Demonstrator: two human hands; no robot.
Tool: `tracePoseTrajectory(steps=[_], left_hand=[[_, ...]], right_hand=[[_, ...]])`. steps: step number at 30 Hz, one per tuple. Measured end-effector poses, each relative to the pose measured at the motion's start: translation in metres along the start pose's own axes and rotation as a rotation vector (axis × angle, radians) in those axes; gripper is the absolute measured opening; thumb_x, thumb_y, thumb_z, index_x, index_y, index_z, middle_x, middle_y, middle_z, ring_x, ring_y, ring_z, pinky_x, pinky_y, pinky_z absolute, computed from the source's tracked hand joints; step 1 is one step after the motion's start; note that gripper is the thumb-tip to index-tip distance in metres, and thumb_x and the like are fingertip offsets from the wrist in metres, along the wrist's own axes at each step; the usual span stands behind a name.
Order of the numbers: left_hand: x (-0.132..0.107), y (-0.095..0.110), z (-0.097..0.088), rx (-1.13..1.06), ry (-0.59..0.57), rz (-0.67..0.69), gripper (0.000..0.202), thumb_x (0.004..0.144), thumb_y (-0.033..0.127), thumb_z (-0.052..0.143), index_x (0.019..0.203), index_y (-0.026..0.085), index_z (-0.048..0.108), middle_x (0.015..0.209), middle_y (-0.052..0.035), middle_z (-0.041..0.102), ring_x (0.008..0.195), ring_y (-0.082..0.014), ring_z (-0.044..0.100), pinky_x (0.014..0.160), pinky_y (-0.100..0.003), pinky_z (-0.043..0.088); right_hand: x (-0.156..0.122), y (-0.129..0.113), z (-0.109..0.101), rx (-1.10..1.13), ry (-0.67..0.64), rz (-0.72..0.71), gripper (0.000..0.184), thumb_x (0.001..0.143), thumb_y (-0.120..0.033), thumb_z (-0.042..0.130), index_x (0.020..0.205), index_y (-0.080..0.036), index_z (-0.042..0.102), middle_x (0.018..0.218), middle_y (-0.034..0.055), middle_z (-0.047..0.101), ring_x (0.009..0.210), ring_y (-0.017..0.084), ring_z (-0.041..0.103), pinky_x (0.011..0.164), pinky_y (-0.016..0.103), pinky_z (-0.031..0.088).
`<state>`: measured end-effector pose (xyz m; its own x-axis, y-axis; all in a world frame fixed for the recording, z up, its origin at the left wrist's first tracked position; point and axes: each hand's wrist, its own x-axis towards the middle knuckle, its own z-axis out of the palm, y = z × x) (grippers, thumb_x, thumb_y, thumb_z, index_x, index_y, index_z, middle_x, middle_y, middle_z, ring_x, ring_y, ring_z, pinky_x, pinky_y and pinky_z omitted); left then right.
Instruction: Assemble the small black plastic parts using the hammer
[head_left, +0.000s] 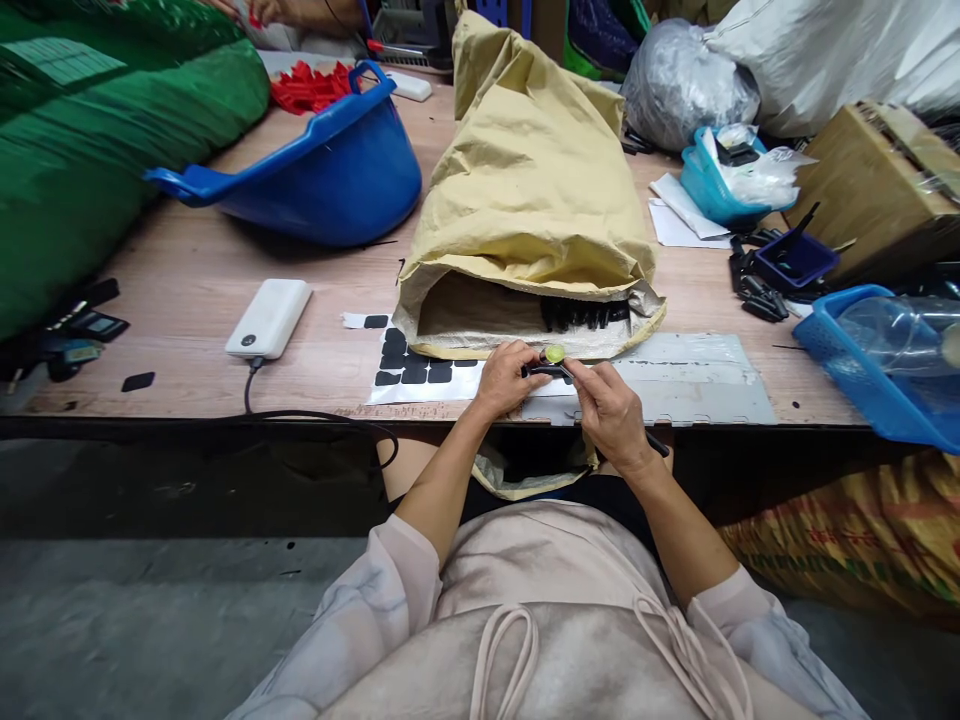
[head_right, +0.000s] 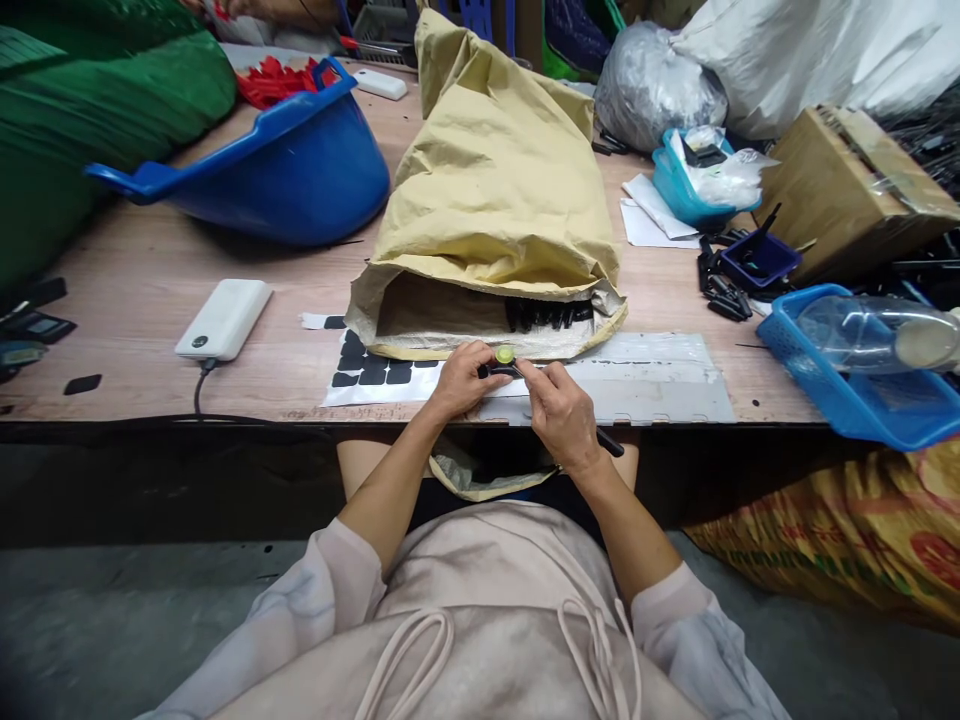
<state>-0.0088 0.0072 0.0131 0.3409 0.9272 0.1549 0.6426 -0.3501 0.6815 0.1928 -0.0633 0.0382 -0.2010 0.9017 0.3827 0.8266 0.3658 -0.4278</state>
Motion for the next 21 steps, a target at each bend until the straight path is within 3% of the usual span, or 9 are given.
tracePoseTrajectory(steps=[5,10,16,21], left_hand=[[0.0,0.001,0.001,-0.007,0.009,-0.011,0.012,0.086,0.033,0.08,0.092,0.024,0.075,0.093,-0.0031,0.068,0.097,-0.0247,0.058,0.091,-0.038,0.047],[-0.001,0.003,0.001,-0.023,0.012,-0.028,0.013,0.085,0.028,0.079,0.098,0.025,0.078,0.094,-0.0025,0.068,0.101,-0.0251,0.059,0.094,-0.038,0.048],[-0.001,0.005,0.002,-0.022,0.028,-0.035,0.013,0.084,0.026,0.079,0.097,0.025,0.078,0.093,-0.0028,0.069,0.1,-0.0252,0.06,0.095,-0.039,0.048],[-0.001,0.005,0.0,-0.016,0.017,-0.026,0.012,0.084,0.026,0.078,0.096,0.024,0.077,0.094,-0.0028,0.069,0.101,-0.0256,0.06,0.095,-0.04,0.048]], right_hand=[[0.0,0.002,0.0,-0.098,-0.05,-0.006,0.04,0.107,-0.023,0.045,0.139,-0.03,0.069,0.093,0.0042,0.065,0.084,0.016,0.064,0.075,0.024,0.05],[-0.004,0.008,-0.008,-0.009,0.083,0.006,0.039,0.108,-0.026,0.045,0.14,-0.029,0.068,0.097,0.0052,0.067,0.088,0.017,0.066,0.079,0.025,0.052],[-0.012,0.013,-0.004,0.006,0.063,0.01,0.037,0.107,-0.026,0.047,0.135,-0.03,0.071,0.093,0.0039,0.067,0.084,0.017,0.065,0.074,0.025,0.052],[0.0,0.028,-0.012,-0.052,0.166,0.027,0.036,0.107,-0.031,0.047,0.134,-0.027,0.071,0.102,0.0067,0.07,0.092,0.019,0.067,0.08,0.028,0.052]])
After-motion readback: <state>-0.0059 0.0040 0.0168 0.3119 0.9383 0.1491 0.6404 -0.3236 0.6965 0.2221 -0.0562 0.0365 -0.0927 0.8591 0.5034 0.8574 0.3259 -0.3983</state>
